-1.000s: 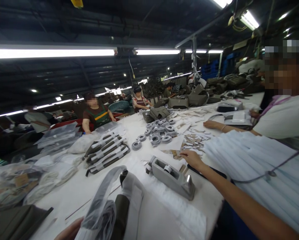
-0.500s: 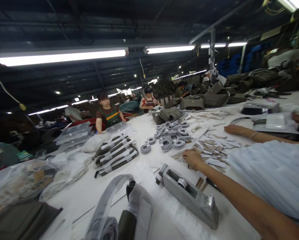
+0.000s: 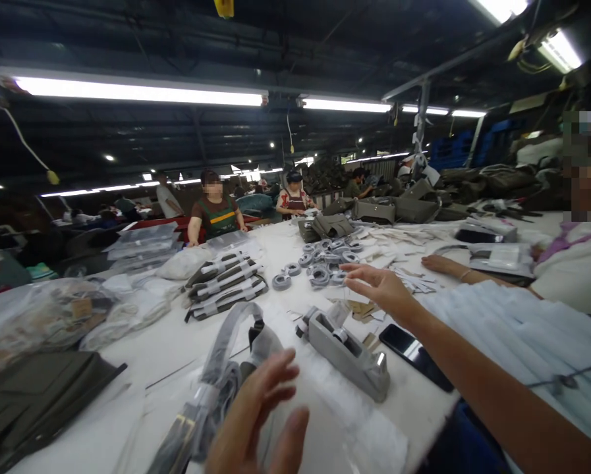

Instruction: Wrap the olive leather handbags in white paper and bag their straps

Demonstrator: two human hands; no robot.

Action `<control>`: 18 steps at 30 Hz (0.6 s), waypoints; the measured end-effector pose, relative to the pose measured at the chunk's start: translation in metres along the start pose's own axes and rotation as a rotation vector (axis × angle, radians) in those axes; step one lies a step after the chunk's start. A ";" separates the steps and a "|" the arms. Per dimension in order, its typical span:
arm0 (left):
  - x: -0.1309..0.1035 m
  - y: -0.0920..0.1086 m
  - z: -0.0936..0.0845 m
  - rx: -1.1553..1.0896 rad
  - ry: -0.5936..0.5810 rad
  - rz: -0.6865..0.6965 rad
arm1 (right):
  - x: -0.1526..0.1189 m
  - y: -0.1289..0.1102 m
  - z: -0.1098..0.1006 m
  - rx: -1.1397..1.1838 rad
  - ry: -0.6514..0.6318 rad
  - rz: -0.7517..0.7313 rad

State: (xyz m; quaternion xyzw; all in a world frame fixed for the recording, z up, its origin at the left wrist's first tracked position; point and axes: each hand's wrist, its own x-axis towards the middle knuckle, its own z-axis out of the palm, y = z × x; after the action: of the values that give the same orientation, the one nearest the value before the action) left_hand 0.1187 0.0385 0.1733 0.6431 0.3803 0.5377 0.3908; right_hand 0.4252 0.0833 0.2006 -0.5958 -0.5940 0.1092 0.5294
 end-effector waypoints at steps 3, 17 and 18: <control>0.016 0.008 0.026 0.023 -0.155 0.091 | -0.036 -0.043 0.016 0.062 -0.054 -0.068; -0.011 0.003 0.007 -0.330 -0.338 -0.261 | -0.168 -0.056 0.099 0.783 -0.335 0.165; -0.013 0.004 0.005 -0.389 -0.321 -0.300 | -0.174 -0.056 0.105 0.780 -0.359 0.182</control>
State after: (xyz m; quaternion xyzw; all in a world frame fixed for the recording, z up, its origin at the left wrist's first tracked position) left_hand 0.1223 0.0243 0.1716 0.5695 0.2943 0.4281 0.6370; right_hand 0.2652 -0.0222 0.1129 -0.3727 -0.5360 0.4731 0.5916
